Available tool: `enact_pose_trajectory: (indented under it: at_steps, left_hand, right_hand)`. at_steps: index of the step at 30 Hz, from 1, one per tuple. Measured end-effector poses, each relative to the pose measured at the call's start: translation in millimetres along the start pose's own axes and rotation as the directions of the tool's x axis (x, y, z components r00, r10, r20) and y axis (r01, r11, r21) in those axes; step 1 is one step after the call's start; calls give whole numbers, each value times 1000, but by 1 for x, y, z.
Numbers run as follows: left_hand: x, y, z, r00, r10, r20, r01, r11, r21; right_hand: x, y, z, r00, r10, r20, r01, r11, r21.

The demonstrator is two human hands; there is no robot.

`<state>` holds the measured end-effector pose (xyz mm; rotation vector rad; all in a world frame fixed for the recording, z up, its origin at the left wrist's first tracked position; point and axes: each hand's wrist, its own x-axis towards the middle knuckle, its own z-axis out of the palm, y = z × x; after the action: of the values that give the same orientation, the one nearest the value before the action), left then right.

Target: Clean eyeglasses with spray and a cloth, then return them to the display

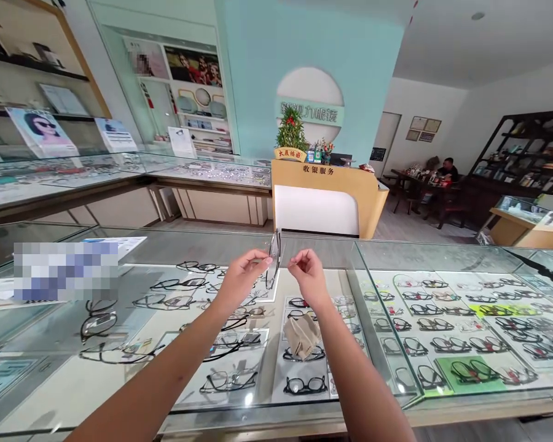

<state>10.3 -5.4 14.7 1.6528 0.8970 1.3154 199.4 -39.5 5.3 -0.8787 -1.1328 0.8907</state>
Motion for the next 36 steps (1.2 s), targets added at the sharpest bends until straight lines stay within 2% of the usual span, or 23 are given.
enact_pose_trajectory:
  at_steps: [9,21,32,36]
  left_hand:
    - [-10,-6,4,994,-104,37,105,994,-29]
    - [-10,-8,7,995,-79,66,85,992,-96]
    - [-8,-11,4,996,-79,38,82,995,-65]
    - [-7,-9,2,997,-68,43,72,994,-77]
  right_hand:
    - [-9,2,5,988,105,115,-111,993,44]
    - [-9,0,5,986,129,107,-132,991,21]
    - [-7,-1,2,987,132,92,-133,991,9]
    - [-7,0,1,982,157,104,-152,987,-58]
